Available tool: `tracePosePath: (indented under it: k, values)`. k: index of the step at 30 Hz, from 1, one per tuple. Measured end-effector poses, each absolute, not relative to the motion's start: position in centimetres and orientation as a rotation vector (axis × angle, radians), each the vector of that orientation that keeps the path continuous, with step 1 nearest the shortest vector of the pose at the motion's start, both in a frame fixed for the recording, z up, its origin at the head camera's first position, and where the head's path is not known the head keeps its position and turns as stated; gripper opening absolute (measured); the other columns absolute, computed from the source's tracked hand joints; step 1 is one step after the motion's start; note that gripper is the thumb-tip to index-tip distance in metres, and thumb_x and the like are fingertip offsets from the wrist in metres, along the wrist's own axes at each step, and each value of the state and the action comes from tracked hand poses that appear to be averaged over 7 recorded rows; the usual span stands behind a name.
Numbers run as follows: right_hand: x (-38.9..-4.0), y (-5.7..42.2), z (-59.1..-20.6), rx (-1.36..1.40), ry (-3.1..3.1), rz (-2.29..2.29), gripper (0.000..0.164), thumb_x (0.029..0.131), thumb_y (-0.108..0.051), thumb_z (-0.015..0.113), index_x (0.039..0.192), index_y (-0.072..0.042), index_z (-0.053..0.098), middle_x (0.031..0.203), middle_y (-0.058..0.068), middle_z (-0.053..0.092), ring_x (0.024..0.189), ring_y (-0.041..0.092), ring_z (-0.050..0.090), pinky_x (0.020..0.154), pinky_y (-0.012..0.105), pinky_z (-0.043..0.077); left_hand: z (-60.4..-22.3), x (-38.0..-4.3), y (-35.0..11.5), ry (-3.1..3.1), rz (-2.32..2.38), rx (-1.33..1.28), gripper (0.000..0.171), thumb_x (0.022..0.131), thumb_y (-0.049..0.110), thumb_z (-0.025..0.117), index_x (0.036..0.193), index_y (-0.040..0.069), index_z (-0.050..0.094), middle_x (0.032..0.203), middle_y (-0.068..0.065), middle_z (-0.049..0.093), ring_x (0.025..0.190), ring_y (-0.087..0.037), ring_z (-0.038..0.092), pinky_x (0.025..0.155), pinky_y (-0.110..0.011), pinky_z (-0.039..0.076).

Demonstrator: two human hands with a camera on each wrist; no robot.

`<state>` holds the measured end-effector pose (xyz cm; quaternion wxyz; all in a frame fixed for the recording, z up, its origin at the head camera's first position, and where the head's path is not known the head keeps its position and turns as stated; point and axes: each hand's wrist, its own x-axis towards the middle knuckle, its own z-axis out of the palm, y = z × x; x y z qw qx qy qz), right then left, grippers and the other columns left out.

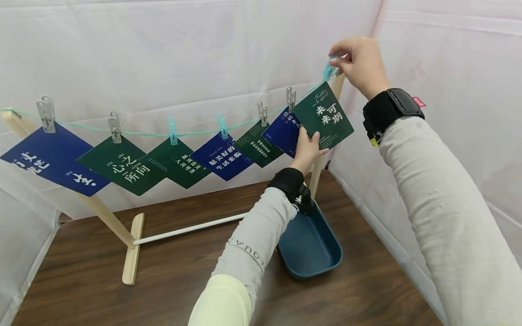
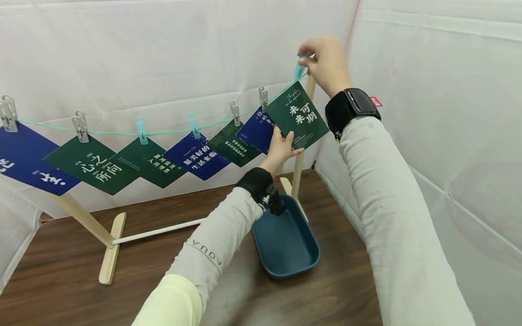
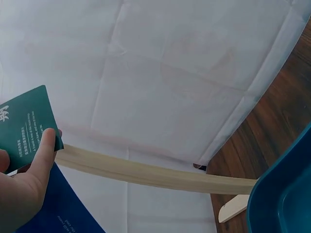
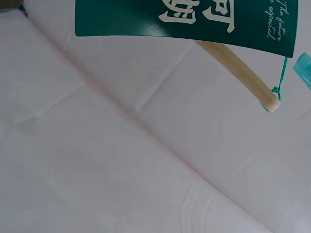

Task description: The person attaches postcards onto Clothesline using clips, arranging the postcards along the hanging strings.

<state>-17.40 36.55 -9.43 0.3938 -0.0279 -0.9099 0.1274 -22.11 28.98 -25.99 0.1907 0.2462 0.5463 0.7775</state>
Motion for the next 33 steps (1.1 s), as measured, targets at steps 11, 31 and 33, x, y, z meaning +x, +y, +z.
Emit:
tracePosePath:
  k: [11,31,33]
  values:
    - [-18.3,35.8,-9.4,-0.06,-2.499,0.146,0.021,0.094,-0.007,0.056,0.109,0.004,0.066,0.11,0.022,0.067,0.049,-0.008,0.044,0.054,0.008,0.034,-26.1,-22.5,28.8,1.549,2.178,0.716,0.046,0.103,0.009,0.033,0.146,0.021,0.024,0.147,-0.013,0.036,0.131,-0.031,0.043,0.09,-0.045,0.051]
    - [-18.2,36.7,-8.7,-0.064,-2.778,0.175,0.037,0.1,-0.008,0.042,0.133,0.009,0.045,0.11,0.034,0.061,0.042,0.0,0.05,0.05,0.01,0.038,-26.0,-22.6,29.0,1.542,2.128,0.714,0.049,0.103,0.009,0.032,0.148,0.022,0.017,0.152,-0.011,0.029,0.135,-0.031,0.039,0.095,-0.044,0.049]
    - [-18.1,36.7,-8.7,-0.081,-2.789,0.202,0.04,0.101,-0.008,0.039,0.138,0.007,0.039,0.099,0.034,0.064,0.041,0.001,0.051,0.05,0.011,0.038,-25.9,-22.6,29.0,1.565,2.126,0.724,0.049,0.103,0.009,0.034,0.148,0.018,0.017,0.151,-0.014,0.029,0.135,-0.031,0.038,0.098,-0.045,0.047]
